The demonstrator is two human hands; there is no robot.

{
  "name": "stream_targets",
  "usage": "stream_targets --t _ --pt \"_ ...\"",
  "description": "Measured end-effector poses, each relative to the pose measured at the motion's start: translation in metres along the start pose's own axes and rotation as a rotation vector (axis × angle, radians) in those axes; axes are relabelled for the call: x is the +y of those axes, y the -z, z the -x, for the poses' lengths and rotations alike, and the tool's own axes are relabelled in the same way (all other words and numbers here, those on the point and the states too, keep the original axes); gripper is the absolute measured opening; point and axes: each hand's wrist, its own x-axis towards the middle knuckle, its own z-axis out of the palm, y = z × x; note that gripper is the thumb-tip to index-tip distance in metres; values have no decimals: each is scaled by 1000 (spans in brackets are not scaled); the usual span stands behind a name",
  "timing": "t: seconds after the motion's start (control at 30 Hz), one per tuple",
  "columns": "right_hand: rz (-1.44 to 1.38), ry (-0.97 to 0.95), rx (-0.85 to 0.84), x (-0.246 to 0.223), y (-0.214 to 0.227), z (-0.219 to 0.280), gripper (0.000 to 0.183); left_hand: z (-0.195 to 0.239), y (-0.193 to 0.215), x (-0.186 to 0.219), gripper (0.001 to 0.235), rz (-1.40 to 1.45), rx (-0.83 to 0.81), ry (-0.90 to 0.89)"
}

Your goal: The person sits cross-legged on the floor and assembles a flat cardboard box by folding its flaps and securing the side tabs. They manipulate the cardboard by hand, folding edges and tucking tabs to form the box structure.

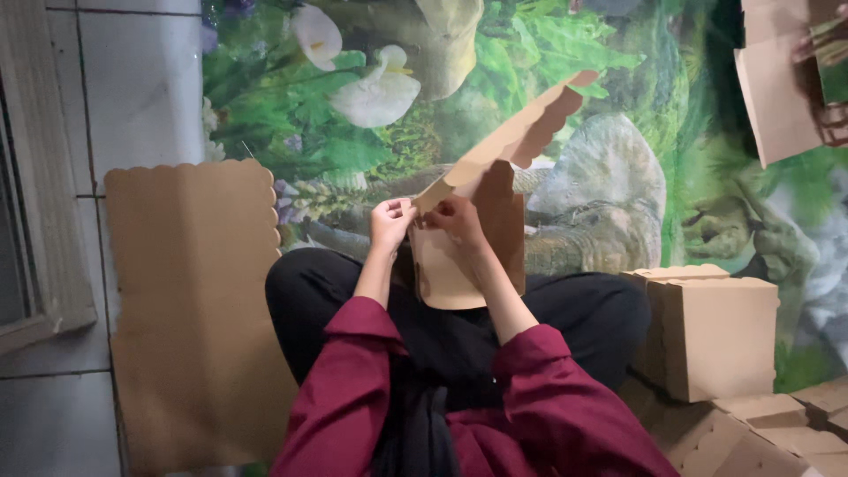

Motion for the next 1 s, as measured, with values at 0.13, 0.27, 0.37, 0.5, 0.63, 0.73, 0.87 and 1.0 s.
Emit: stream_targets --t 0.13,0.27,0.37,0.5,0.63,0.73,0.87,1.0 --pt "-304 -50 -84 -11 -10 9 8 2 5 -4 44 -4 22 0" --pt "-524 -112 -2 -16 -14 16 11 2 6 -3 47 -4 11 14" --pt "-525 -99 31 4 -19 10 17 -3 6 -10 47 -6 -2 22" --pt "-483 -44 -7 18 -19 8 17 -3 6 -6 44 35 -26 35" --pt "-521 -84 7 -1 -14 20 20 -12 8 -15 44 53 -29 27" --pt "-494 -129 1 -5 -5 20 19 -5 8 -6 44 42 -69 5" --pt "-421 -136 -4 -22 -3 24 15 -3 9 -1 40 13 -51 -41" --pt "-379 -113 -1 7 -2 11 21 -10 9 -8 35 -130 -13 -95"
